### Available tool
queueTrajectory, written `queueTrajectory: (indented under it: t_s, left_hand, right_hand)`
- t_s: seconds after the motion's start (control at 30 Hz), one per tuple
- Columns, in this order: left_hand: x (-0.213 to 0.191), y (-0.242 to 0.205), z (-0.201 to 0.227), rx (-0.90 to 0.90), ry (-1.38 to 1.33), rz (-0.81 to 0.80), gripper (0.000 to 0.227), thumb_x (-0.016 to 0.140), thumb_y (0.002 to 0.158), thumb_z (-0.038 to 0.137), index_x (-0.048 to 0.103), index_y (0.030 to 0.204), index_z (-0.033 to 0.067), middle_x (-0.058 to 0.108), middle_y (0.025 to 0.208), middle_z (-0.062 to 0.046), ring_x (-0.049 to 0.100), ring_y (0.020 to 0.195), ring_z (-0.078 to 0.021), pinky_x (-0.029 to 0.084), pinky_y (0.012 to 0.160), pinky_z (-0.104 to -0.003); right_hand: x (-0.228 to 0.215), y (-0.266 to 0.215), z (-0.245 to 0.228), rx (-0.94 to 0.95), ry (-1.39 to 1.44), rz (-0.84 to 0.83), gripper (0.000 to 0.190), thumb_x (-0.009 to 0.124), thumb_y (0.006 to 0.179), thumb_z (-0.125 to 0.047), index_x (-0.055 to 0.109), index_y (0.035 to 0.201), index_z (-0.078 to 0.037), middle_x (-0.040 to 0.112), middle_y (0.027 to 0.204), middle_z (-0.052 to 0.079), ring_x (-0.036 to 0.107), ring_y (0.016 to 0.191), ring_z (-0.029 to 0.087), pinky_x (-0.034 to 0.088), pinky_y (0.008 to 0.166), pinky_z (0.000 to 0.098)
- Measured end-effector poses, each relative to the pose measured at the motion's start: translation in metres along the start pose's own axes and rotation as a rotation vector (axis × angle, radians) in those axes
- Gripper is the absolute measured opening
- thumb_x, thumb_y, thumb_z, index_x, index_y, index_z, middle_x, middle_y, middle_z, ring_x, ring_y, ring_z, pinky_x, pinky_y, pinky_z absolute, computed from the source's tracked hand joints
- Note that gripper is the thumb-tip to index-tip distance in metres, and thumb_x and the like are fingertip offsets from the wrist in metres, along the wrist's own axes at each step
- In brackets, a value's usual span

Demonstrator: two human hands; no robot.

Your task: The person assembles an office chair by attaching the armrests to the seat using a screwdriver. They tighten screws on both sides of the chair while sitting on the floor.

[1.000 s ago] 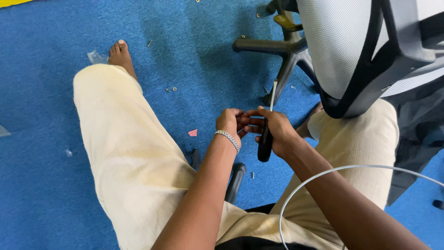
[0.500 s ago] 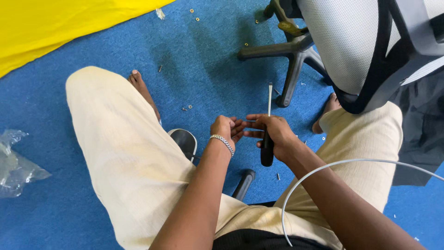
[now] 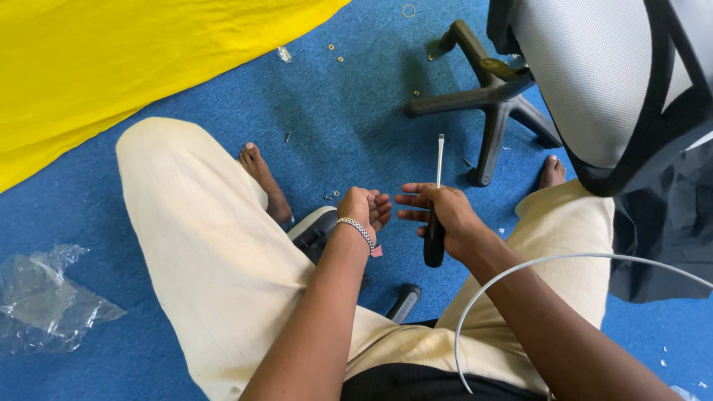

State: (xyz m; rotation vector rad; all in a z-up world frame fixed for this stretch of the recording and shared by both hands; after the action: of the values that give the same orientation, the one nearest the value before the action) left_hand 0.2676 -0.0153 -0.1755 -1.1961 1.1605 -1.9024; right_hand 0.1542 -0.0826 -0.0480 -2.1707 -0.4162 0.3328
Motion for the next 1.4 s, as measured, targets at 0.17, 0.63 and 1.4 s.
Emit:
queueTrajectory:
  t_s: [0.17, 0.63, 1.4]
  left_hand:
    - [-0.026, 0.018, 0.035, -0.027, 0.093, 0.076, 0.024, 0.049, 0.092, 0.014, 0.065, 0.106, 0.0027, 0.071, 0.091, -0.01, 0.069, 0.084, -0.0242, 0.056, 0.082, -0.041]
    - [-0.06, 0.078, 0.124, -0.06, 0.131, 0.156, 0.022, 0.053, 0.095, 0.014, 0.066, 0.108, 0.0032, 0.071, 0.099, -0.01, 0.07, 0.087, -0.0249, 0.055, 0.083, -0.041]
    - [-0.106, 0.317, 0.195, 0.179, 1.201, 0.159, 0.058, 0.054, 0.089, 0.023, 0.056, 0.145, 0.0078, 0.048, 0.153, -0.021, 0.048, 0.141, -0.0375, 0.038, 0.119, -0.043]
  right_hand:
    - [0.029, 0.008, -0.011, -0.02, -0.05, 0.029, 0.034, 0.044, 0.098, -0.016, 0.063, 0.124, -0.009, 0.074, 0.117, 0.008, 0.072, 0.091, 0.019, 0.047, 0.062, 0.0329]
    - [0.081, 0.039, -0.031, 0.032, -0.104, 0.044, 0.044, 0.041, 0.097, -0.015, 0.057, 0.138, -0.009, 0.072, 0.127, 0.009, 0.072, 0.095, 0.019, 0.053, 0.064, 0.0334]
    - [0.123, 0.133, -0.046, 0.262, -0.304, -0.065, 0.043, 0.048, 0.095, -0.022, 0.063, 0.13, -0.005, 0.072, 0.128, 0.008, 0.072, 0.103, 0.019, 0.055, 0.063, 0.0316]
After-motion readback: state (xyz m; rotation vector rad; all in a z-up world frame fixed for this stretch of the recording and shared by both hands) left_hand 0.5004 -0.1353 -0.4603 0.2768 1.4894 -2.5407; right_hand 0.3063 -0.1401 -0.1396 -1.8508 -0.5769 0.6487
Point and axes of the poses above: each hand's wrist, its own y-axis towards the middle knuckle, its own x-axis out of the palm, z = x × y, the point moved 10 cm from there along y, towards the middle knuckle
